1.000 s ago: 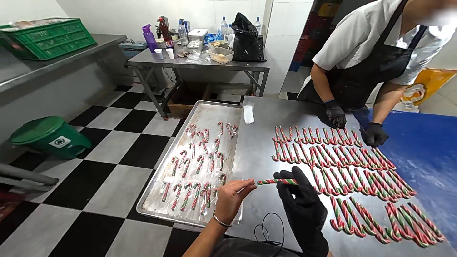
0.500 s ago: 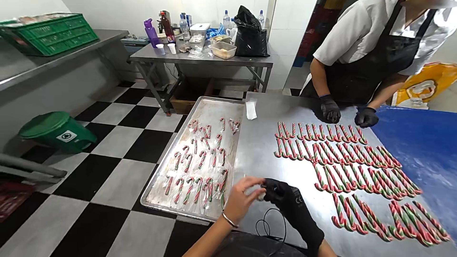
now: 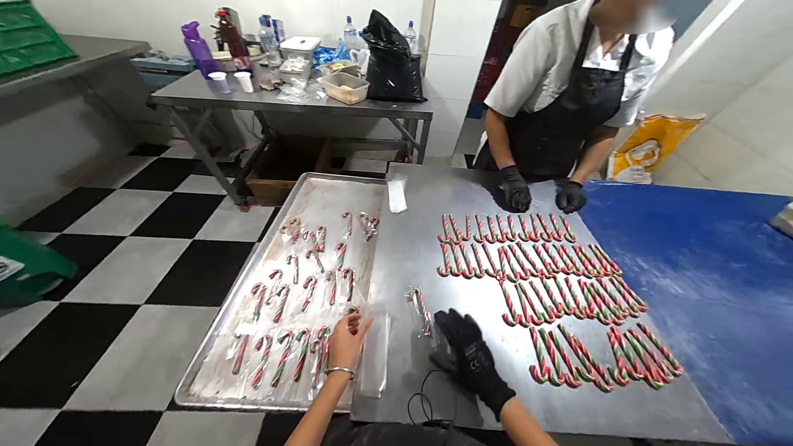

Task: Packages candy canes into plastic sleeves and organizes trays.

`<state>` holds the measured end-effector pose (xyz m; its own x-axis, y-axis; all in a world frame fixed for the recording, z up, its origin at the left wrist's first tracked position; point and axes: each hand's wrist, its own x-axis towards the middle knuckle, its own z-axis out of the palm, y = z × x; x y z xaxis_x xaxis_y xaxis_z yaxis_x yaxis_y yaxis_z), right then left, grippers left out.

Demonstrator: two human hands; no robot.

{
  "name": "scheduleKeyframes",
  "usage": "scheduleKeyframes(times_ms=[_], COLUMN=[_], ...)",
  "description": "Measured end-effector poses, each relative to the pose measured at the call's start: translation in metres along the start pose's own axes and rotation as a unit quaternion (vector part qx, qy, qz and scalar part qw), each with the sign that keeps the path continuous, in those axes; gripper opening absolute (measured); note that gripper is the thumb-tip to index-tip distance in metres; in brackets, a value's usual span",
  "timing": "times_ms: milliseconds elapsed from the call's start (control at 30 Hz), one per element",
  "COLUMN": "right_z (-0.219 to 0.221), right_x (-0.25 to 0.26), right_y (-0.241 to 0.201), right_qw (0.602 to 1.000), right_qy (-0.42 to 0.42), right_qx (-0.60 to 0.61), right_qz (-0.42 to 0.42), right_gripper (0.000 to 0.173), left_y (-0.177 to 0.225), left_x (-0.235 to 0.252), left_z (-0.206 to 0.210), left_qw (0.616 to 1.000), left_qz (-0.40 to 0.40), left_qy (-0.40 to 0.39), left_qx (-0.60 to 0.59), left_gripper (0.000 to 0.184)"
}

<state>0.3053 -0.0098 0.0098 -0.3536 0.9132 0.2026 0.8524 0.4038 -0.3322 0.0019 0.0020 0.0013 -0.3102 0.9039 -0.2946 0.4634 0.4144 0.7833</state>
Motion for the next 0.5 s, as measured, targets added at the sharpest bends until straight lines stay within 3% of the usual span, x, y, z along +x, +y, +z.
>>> scheduleKeyframes(times_ms=[33,100,167,233,333,500], right_z=[-0.009,-0.031,-0.050,-0.051,-0.035,-0.018], right_x=[0.007,0.030,0.054,0.071,0.076,0.059], right_y=[0.021,0.061,0.091,0.098,0.053,-0.027], right_qw=[0.999,0.983,0.952,0.924,0.907,0.929], right_qy=[0.018,0.040,0.002,-0.053,-0.120,-0.178], right_qx=[-0.039,-0.092,-0.098,-0.105,-0.114,-0.128], right_qz=[0.034,0.153,0.288,0.365,0.386,0.298], right_gripper=[0.074,0.064,0.058,0.053,0.051,0.054], left_y=[0.000,-0.002,-0.006,-0.010,-0.009,0.000], left_x=[0.000,0.001,0.003,0.003,0.001,-0.003], left_z=[0.000,-0.002,-0.005,-0.006,-0.006,-0.010], left_qw=[1.000,1.000,1.000,0.999,0.998,0.997], left_qz=[-0.015,-0.028,-0.017,0.001,0.021,-0.028], left_qy=[-0.004,-0.006,0.003,-0.002,-0.006,0.011], left_qx=[0.009,0.013,-0.008,-0.039,-0.061,-0.071], left_gripper=[0.055,0.044,0.028,0.026,0.036,0.031])
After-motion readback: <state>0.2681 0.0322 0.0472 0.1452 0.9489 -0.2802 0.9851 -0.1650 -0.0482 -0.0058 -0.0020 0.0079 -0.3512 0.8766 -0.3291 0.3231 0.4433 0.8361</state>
